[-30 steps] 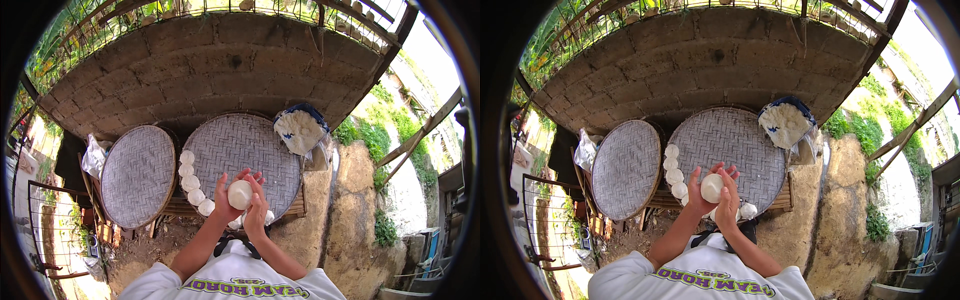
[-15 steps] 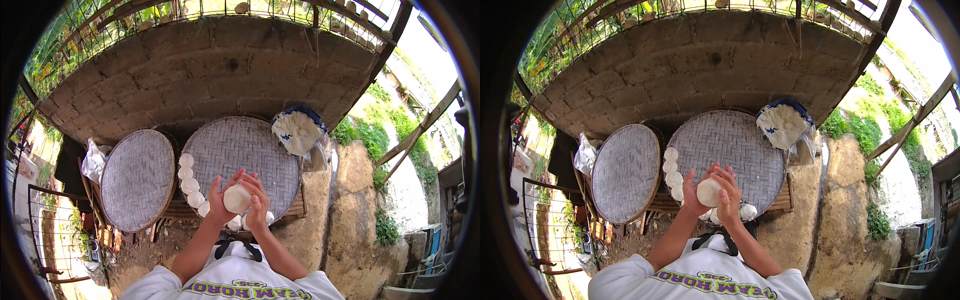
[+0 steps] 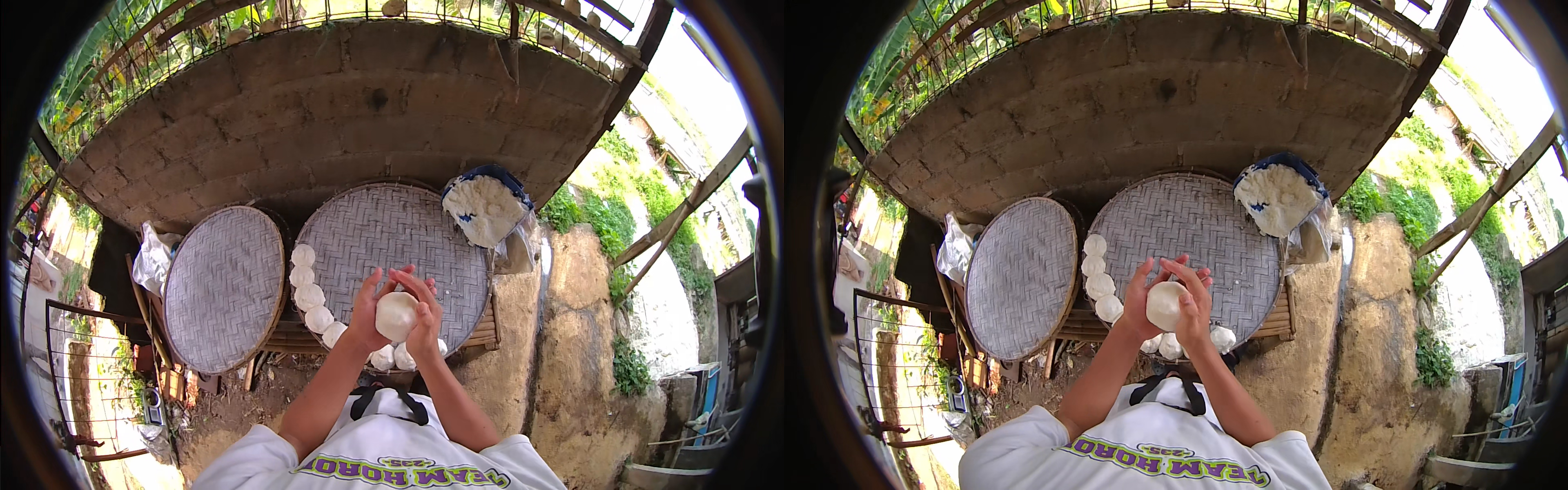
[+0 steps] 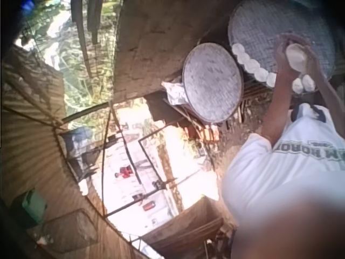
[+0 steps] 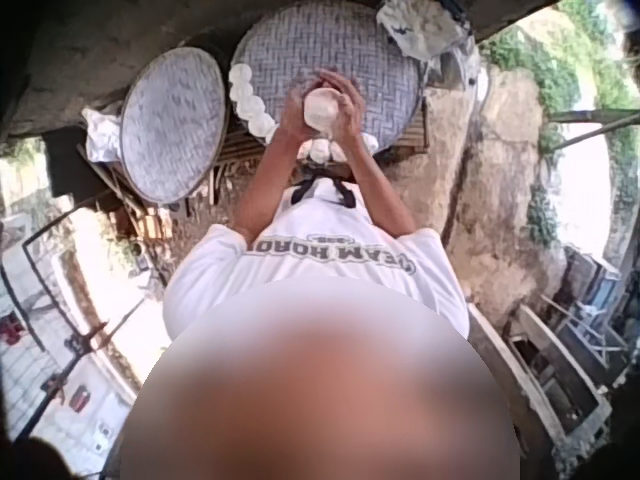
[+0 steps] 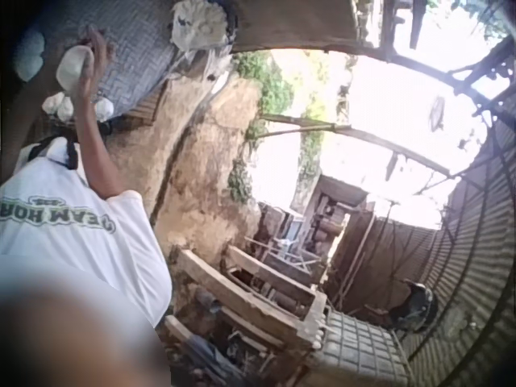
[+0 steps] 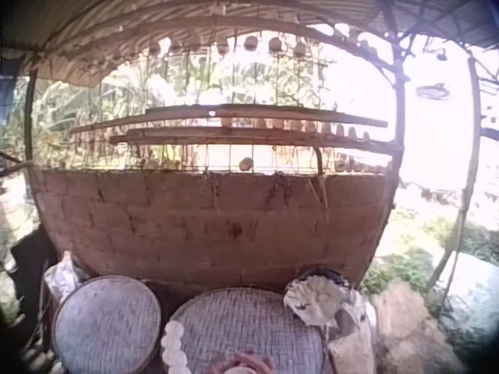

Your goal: The person takes portions of white dough from a container, rolls them into round balls between both hands, and places them in a row on a woven tray. The process repeats continuously as more dough balls are formed and arranged.

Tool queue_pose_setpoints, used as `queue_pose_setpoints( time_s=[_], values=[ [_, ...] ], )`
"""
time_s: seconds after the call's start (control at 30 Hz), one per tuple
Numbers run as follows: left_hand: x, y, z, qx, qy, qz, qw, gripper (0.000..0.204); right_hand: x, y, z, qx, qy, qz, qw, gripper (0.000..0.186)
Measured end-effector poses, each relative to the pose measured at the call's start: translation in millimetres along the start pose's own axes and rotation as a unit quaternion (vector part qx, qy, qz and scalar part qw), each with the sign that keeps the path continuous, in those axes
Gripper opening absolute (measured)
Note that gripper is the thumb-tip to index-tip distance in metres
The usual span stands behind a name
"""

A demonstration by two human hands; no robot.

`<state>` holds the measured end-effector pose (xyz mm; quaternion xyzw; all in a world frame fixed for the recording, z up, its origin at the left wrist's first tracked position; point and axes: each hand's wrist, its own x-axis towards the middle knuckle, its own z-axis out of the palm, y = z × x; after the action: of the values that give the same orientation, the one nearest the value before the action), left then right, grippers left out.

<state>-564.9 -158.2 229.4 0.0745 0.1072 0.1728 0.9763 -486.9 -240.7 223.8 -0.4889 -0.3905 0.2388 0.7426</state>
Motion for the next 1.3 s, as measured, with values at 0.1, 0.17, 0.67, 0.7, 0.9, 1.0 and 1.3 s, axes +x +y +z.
queue_pose_setpoints(
  time_s=[0.1, 0.17, 0.67, 0.7, 0.9, 1.0, 1.3],
  values=[
    [6, -1, 0, 0.035, 0.062, 0.066, 0.995, 0.067, 4, 0, -1, 0.259, 0.062, 0.148, 0.952, 0.073],
    [5, -5, -2, 0.023, 0.129, 0.097, 0.987, 0.067, 1, -2, 2, 0.322, 0.136, 0.219, 0.911, 0.072],
    [-19, -18, 3, 0.063, 0.202, 0.095, 0.973, 0.063, -8, -12, 7, 0.31, 0.192, 0.278, 0.889, 0.064],
    [-23, -19, 4, 0.015, 0.162, 0.079, 0.984, 0.067, -11, -14, 8, 0.167, 0.187, 0.255, 0.934, 0.069],
    [-15, 4, 10, 0.076, 0.065, -0.037, 0.994, 0.067, -6, -15, -8, -0.026, -0.028, 0.043, 0.998, 0.079],
    [-6, 4, 11, 0.077, 0.163, 0.0, 0.984, 0.062, 0, -13, -6, 0.201, 0.105, 0.203, 0.952, 0.073],
    [-27, -18, 3, 0.008, 0.031, -0.014, 0.999, 0.062, -12, -44, 8, -0.094, 0.072, 0.0, 0.993, 0.061]
  ],
)
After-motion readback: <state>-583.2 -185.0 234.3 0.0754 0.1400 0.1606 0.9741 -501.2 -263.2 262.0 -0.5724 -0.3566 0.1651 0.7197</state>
